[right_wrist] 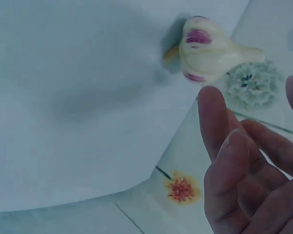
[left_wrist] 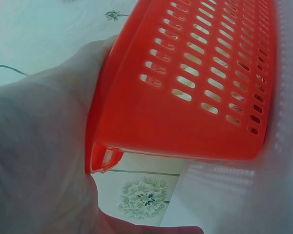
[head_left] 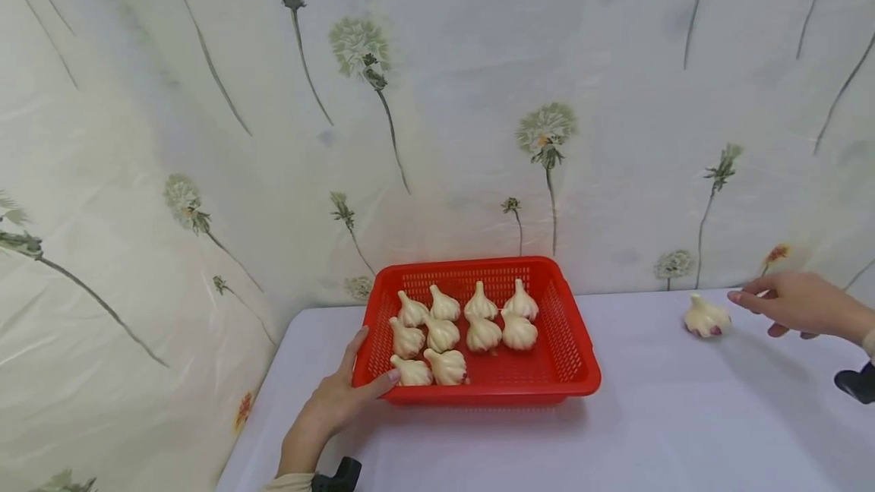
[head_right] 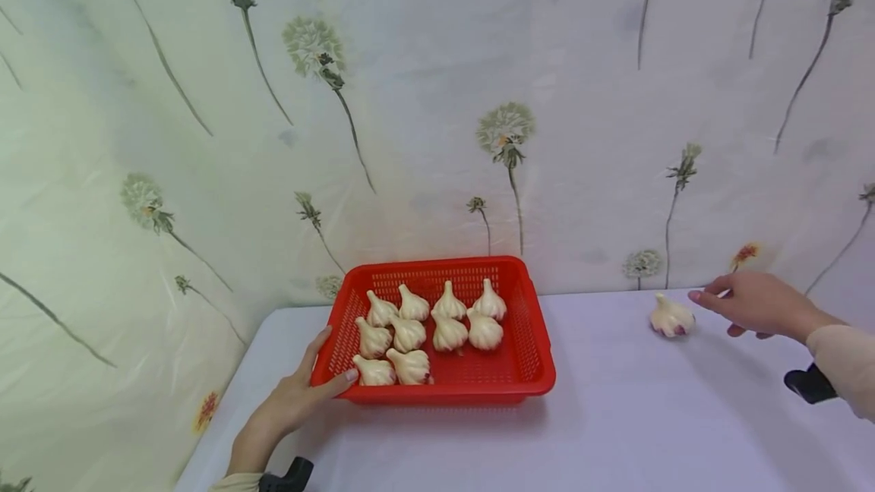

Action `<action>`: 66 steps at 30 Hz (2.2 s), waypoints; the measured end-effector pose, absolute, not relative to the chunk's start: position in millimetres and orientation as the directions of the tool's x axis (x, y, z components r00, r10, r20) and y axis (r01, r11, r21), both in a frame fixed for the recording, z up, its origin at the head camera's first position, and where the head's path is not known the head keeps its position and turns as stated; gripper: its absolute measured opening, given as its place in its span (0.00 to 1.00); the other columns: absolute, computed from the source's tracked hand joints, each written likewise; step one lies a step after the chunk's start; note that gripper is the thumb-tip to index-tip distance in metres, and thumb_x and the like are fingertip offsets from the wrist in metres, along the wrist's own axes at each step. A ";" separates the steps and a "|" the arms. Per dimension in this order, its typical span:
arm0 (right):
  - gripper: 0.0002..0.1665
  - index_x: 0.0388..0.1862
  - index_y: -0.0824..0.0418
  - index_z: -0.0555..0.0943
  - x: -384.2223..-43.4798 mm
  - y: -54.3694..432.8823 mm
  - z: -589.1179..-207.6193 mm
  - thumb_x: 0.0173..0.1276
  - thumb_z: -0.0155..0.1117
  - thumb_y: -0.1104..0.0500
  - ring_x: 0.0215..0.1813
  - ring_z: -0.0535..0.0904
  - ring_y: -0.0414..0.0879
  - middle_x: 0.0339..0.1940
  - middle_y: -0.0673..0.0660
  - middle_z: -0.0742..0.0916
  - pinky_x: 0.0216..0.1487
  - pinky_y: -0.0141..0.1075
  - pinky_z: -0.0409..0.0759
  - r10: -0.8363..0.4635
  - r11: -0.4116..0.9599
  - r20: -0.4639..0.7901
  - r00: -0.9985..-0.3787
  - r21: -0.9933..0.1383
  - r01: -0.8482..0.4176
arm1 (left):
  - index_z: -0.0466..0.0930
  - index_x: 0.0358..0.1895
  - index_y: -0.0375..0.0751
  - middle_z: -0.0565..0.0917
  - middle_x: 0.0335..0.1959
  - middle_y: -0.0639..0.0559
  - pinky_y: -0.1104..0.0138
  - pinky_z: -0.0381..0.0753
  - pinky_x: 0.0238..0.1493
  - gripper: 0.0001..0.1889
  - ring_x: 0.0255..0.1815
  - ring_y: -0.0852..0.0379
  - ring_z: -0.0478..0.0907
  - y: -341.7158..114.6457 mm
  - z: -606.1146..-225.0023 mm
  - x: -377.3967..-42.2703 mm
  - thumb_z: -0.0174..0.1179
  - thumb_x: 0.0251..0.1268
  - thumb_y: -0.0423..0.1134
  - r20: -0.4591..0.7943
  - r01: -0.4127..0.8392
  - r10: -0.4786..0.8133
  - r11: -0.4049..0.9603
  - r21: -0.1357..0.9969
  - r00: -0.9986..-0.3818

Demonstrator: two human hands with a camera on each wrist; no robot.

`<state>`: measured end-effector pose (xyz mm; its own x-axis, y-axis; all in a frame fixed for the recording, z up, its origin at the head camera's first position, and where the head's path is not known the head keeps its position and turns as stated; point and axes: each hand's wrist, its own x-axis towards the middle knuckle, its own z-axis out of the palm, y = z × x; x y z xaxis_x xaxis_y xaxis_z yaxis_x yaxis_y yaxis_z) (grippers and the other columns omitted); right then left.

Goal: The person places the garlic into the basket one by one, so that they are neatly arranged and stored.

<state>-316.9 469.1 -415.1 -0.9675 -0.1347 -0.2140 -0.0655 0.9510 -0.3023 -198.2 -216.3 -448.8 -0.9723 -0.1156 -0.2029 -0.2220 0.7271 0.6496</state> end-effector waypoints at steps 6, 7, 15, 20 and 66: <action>0.55 0.66 0.84 0.70 -314.4 469.1 -438.0 0.73 0.67 0.32 0.35 0.87 0.57 0.49 0.82 0.85 0.28 0.45 0.87 -0.117 0.941 -0.065 -0.991 -0.325 -0.090 | 0.50 0.86 0.67 0.79 0.68 0.29 0.41 0.87 0.48 0.56 0.56 0.31 0.83 -216.2 -447.2 -198.6 0.64 0.57 0.77 -0.202 -0.219 -0.112 0.728 0.649 -0.973; 0.54 0.65 0.84 0.71 -314.4 467.3 -442.5 0.72 0.69 0.33 0.36 0.87 0.60 0.50 0.82 0.85 0.29 0.47 0.87 -0.125 0.945 -0.035 -0.992 -0.310 -0.108 | 0.49 0.86 0.67 0.79 0.68 0.29 0.40 0.87 0.48 0.56 0.56 0.31 0.83 -216.2 -447.2 -198.5 0.64 0.57 0.77 -0.202 -0.217 -0.110 0.729 0.650 -0.973; 0.52 0.69 0.79 0.71 -317.0 453.5 -472.0 0.70 0.73 0.36 0.46 0.86 0.71 0.61 0.87 0.78 0.41 0.59 0.87 -0.150 0.937 0.025 -0.988 -0.314 -0.151 | 0.49 0.86 0.66 0.79 0.68 0.30 0.41 0.88 0.47 0.56 0.55 0.32 0.83 -217.3 -447.1 -198.0 0.64 0.56 0.78 -0.206 -0.223 -0.114 0.730 0.647 -0.972; 0.48 0.67 0.77 0.74 -318.3 453.0 -481.3 0.69 0.75 0.38 0.43 0.86 0.66 0.56 0.84 0.82 0.37 0.55 0.86 -0.143 0.934 0.042 -0.989 -0.326 -0.149 | 0.49 0.86 0.65 0.80 0.68 0.31 0.40 0.88 0.48 0.57 0.56 0.32 0.83 -217.0 -447.8 -198.7 0.64 0.55 0.78 -0.208 -0.224 -0.113 0.723 0.654 -0.972; 0.45 0.76 0.85 0.58 -321.8 409.3 -409.0 0.84 0.59 0.48 0.62 0.78 0.79 0.66 0.87 0.76 0.56 0.65 0.85 -0.298 0.850 -0.044 -0.954 -0.468 -0.244 | 0.49 0.86 0.66 0.81 0.66 0.32 0.43 0.88 0.47 0.56 0.54 0.35 0.83 -217.7 -447.9 -197.9 0.64 0.57 0.77 -0.210 -0.223 -0.110 0.718 0.660 -0.972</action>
<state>-321.8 409.3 -409.0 -0.9536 -0.2980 -0.0439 -0.2439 0.8495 -0.4677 -197.9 -217.7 -447.9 -0.9716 -0.1098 -0.2097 -0.2235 0.7176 0.6596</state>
